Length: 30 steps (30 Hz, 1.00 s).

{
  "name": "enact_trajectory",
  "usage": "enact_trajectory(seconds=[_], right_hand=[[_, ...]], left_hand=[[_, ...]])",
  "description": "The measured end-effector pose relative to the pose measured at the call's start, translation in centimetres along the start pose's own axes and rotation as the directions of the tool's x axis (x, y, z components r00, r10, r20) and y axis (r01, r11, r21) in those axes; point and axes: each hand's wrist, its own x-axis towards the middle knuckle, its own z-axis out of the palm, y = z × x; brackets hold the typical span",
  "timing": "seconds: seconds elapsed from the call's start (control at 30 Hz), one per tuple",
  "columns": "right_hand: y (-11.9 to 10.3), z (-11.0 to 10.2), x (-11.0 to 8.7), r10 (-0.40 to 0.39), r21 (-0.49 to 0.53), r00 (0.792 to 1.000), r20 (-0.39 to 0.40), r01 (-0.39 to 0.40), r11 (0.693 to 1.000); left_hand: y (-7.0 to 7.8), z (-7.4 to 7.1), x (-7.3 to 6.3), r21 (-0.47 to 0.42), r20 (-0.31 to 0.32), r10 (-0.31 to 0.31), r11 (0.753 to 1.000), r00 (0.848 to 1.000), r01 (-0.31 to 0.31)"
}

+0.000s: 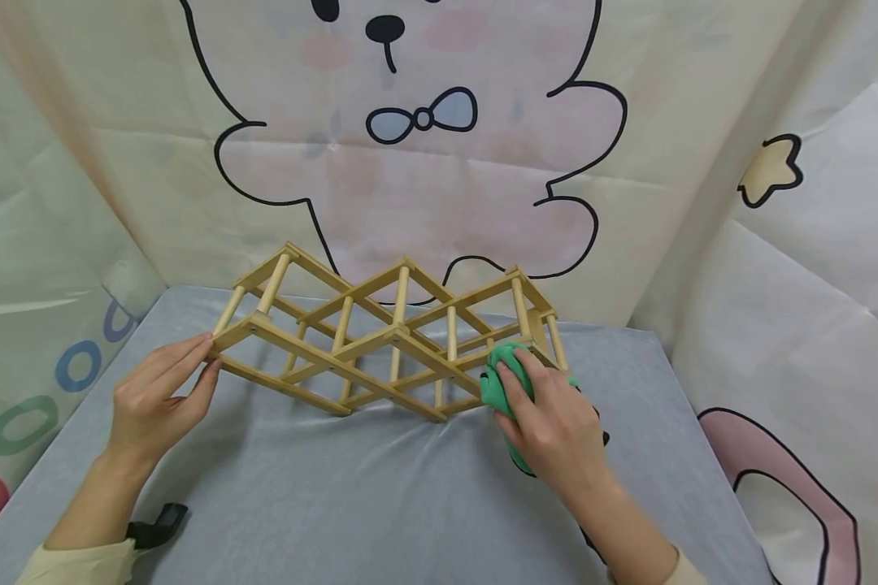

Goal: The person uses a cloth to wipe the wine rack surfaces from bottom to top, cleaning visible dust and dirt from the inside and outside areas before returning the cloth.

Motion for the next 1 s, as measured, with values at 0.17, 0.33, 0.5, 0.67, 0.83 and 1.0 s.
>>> enact_trajectory(seconds=[0.17,0.33,0.5,0.67,0.83,1.0], right_hand=[[-0.3,0.6,-0.4,0.003,0.027,0.997,0.074,-0.005,1.000],[-0.6,1.2,-0.8,-0.002,0.059,0.996,0.091,-0.003,0.998],[-1.1,1.8,-1.2,-0.018,0.099,0.994,0.104,0.008,0.995],[-1.7,2.3,-1.6,-0.037,0.130,0.992,0.123,0.021,0.991],[-2.3,2.5,-1.7,-0.064,0.143,0.989,0.131,0.045,0.989],[-2.7,2.7,-1.7,-0.098,0.160,0.989,0.114,0.079,0.984]], left_hand=[[0.0,0.0,0.0,-0.001,-0.001,-0.001,1.000,1.000,0.001],[0.0,0.0,0.0,0.003,0.008,0.000,1.000,1.000,0.000],[0.0,0.0,0.0,0.002,-0.002,0.006,1.000,1.000,-0.006],[0.0,0.0,0.0,-0.004,-0.010,0.011,1.000,1.000,-0.011],[0.0,-0.1,0.0,-0.004,-0.008,0.009,1.000,1.000,-0.009],[0.0,-0.1,0.0,0.000,-0.001,0.015,1.000,1.000,-0.015]])
